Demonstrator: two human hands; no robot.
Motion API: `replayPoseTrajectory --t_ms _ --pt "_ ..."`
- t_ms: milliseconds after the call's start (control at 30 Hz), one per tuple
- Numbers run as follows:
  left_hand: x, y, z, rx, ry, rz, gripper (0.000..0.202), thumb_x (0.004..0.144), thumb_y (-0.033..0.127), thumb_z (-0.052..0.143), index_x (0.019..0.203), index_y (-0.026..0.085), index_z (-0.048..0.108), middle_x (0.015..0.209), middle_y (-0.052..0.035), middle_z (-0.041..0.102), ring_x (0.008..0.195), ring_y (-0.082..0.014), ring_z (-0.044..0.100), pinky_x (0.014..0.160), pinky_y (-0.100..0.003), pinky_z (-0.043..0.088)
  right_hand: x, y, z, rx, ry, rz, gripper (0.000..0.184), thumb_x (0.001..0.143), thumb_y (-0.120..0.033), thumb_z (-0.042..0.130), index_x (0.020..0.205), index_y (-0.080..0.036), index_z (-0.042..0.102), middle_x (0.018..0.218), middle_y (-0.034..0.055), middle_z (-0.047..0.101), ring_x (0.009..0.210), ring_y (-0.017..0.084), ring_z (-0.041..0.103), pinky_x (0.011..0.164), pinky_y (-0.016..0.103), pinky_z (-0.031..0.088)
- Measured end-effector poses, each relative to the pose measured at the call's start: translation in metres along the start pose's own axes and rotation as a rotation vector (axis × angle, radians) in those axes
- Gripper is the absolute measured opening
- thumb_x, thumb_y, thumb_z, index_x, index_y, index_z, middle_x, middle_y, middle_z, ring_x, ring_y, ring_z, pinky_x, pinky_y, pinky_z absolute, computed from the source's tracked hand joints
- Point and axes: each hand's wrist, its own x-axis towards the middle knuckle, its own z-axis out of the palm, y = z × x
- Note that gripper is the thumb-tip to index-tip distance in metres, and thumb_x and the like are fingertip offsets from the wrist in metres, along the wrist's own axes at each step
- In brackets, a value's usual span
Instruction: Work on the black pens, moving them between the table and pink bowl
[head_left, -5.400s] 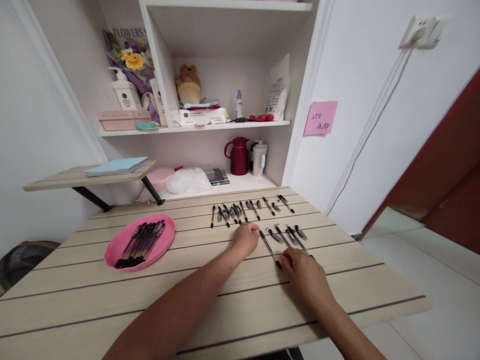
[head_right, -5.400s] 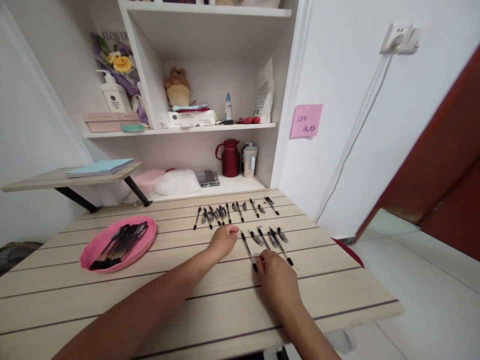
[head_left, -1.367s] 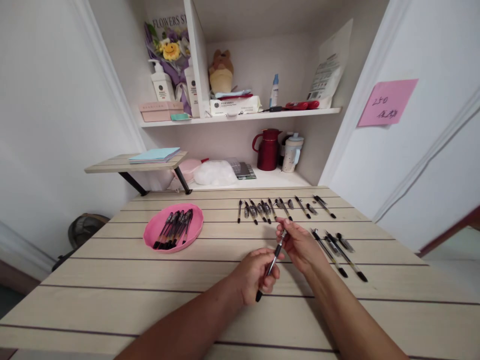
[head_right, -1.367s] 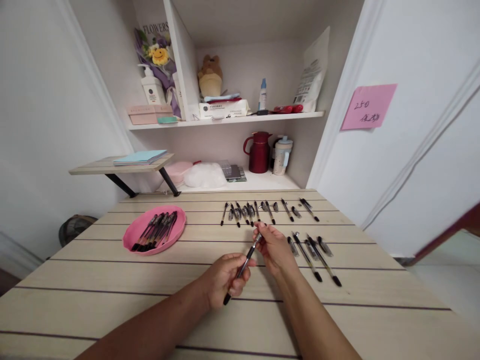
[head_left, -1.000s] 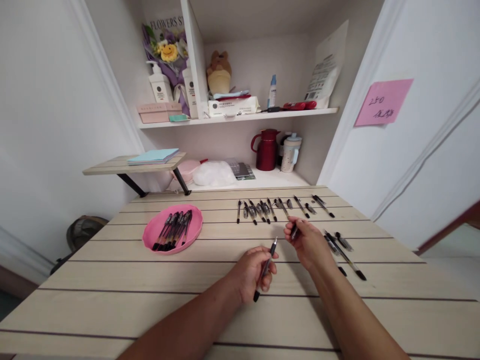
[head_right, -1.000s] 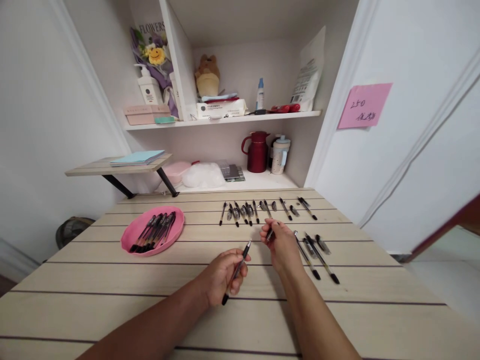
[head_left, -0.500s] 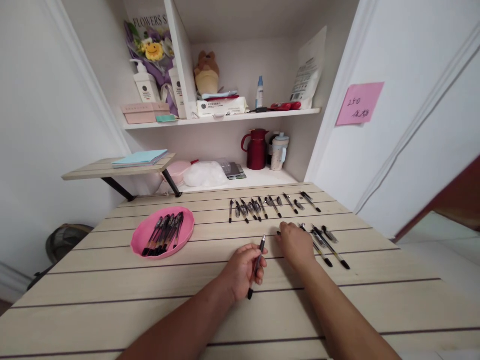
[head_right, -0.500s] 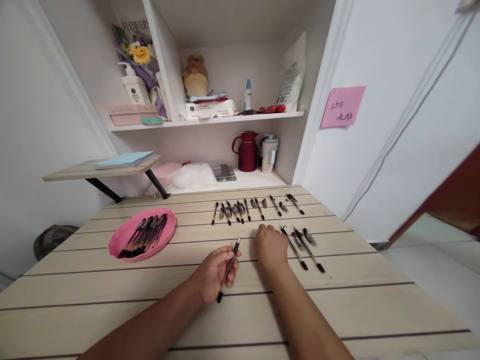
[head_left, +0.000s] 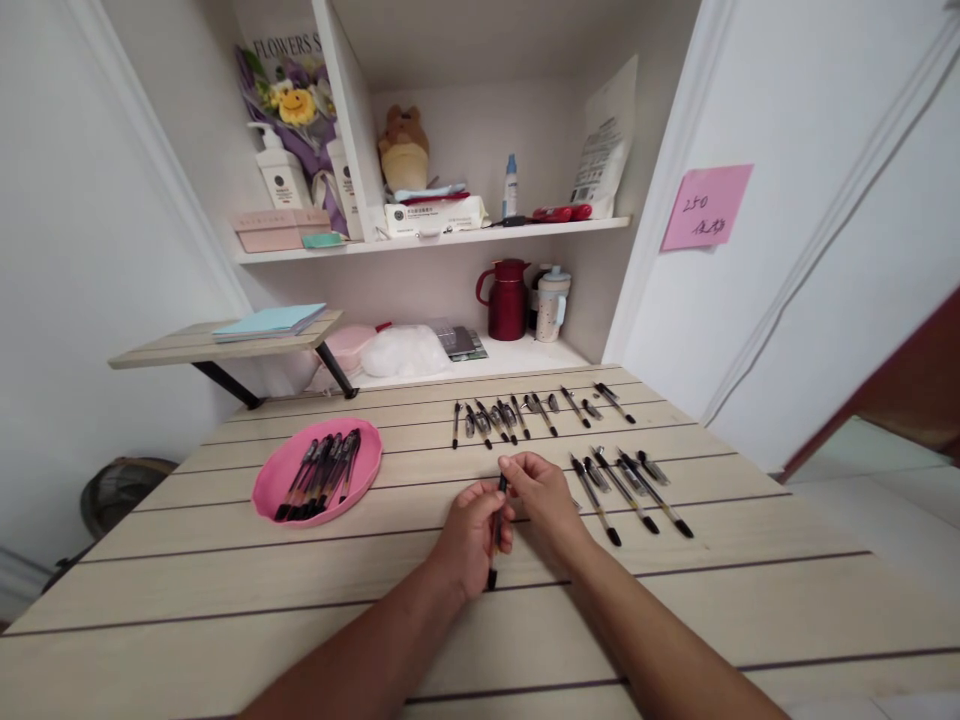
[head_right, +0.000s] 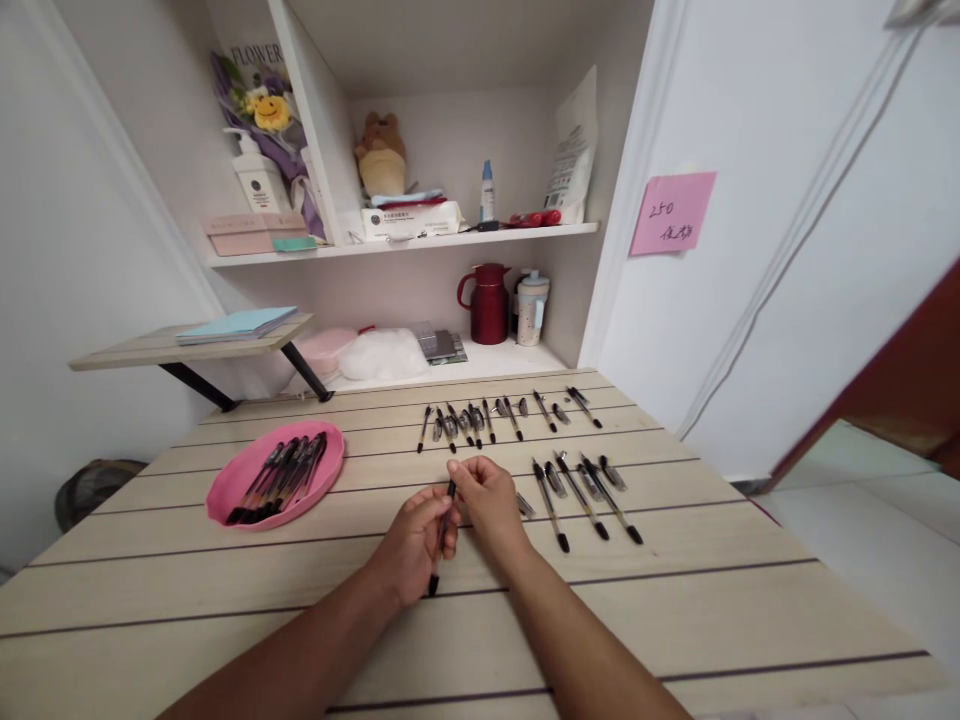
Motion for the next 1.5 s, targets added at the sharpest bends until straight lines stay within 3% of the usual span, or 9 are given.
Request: replayPoseTrajectory --t_ms 100,200,433,667,867,1067,1200,1400,1500 --pt "-0.001 -0.002 0.002 0.042 0.016 0.014 0.025 0.063 0.032 0.061 0.077 0.016 0.047 0.057 0.0033 0.051 0.038 -0.0053 0.040 0.037 -0.019 0.025 -0.001 -0.003 0.003 0.160 0.011 0.079 0.036 0.066 -0.053 0.056 0.057 -0.021 0.043 0.043 -0.0071 0.046 0.032 0.009 0.042 0.039 0.023 0.031" --pt "-0.001 -0.002 0.003 0.053 0.033 0.011 0.029 0.064 0.036 0.062 0.078 0.016 0.047 0.058 0.0035 0.051 0.039 -0.0050 0.041 0.038 -0.019 0.025 0.001 -0.005 -0.005 0.051 -0.010 0.062 0.037 0.071 -0.054 0.050 0.058 -0.020 0.045 0.046 -0.0052 0.047 0.038 0.010 0.046 0.042 0.023 0.033" --pt "-0.001 0.000 -0.001 0.007 0.071 0.008 0.030 0.064 0.038 0.062 0.080 0.015 0.049 0.059 0.0036 0.051 0.039 -0.0043 0.040 0.039 -0.019 0.026 0.007 0.003 -0.040 -1.209 0.118 -0.060 0.016 0.078 -0.026 0.046 0.081 -0.015 0.057 0.084 0.0124 0.062 0.073 0.021 0.060 0.059 0.027 0.038" --pt "-0.001 -0.002 -0.001 0.021 0.055 0.006 0.032 0.062 0.039 0.063 0.079 0.016 0.049 0.059 0.0038 0.051 0.039 -0.0043 0.040 0.039 -0.019 0.026 0.018 0.019 -0.049 -1.392 0.105 0.064 0.018 0.081 -0.020 0.041 0.091 -0.013 0.055 0.091 0.0133 0.060 0.074 0.021 0.062 0.060 0.028 0.038" --pt "0.000 -0.005 -0.002 0.046 0.017 0.005 0.032 0.062 0.038 0.064 0.080 0.015 0.050 0.059 0.0034 0.052 0.038 -0.0044 0.041 0.038 -0.018 0.026 0.021 0.012 -0.047 -1.110 0.264 -0.040 0.022 0.083 -0.030 0.041 0.081 -0.015 0.057 0.083 0.0101 0.060 0.069 0.019 0.058 0.057 0.026 0.036" --pt "0.001 -0.007 -0.001 0.081 0.012 0.021 0.033 0.061 0.040 0.065 0.075 0.016 0.047 0.057 0.0045 0.051 0.037 -0.0039 0.040 0.038 -0.018 0.026 0.010 0.003 -0.019 -0.167 -0.036 -0.052 0.036 0.072 -0.051 0.051 0.060 -0.017 0.054 0.050 -0.0026 0.051 0.048 0.011 0.045 0.049 0.023 0.034" --pt "0.001 -0.007 0.000 0.109 0.023 0.032 0.031 0.062 0.039 0.064 0.074 0.016 0.046 0.057 0.0040 0.051 0.036 -0.0039 0.040 0.037 -0.018 0.024 0.008 0.006 -0.010 0.071 -0.007 0.025 0.034 0.063 -0.048 0.063 0.055 -0.017 0.054 0.045 -0.0050 0.047 0.044 0.009 0.041 0.047 0.023 0.032" --pt "0.002 -0.007 -0.001 0.056 -0.060 -0.021 0.031 0.067 0.041 0.058 0.079 0.014 0.049 0.056 0.0022 0.051 0.035 -0.0049 0.039 0.036 -0.019 0.021 0.005 0.005 -0.012 0.359 -0.207 0.192 0.035 0.069 -0.050 0.056 0.075 -0.016 0.058 0.046 -0.0036 0.052 0.037 0.009 0.045 0.043 0.023 0.035" --pt "0.003 -0.008 -0.002 0.062 -0.048 -0.003 0.029 0.068 0.041 0.057 0.079 0.014 0.050 0.056 0.0025 0.051 0.036 -0.0050 0.039 0.037 -0.019 0.022 0.003 0.001 -0.013 0.395 -0.258 0.229 0.035 0.068 -0.051 0.057 0.068 -0.017 0.053 0.046 -0.0036 0.053 0.036 0.011 0.047 0.040 0.024 0.037"
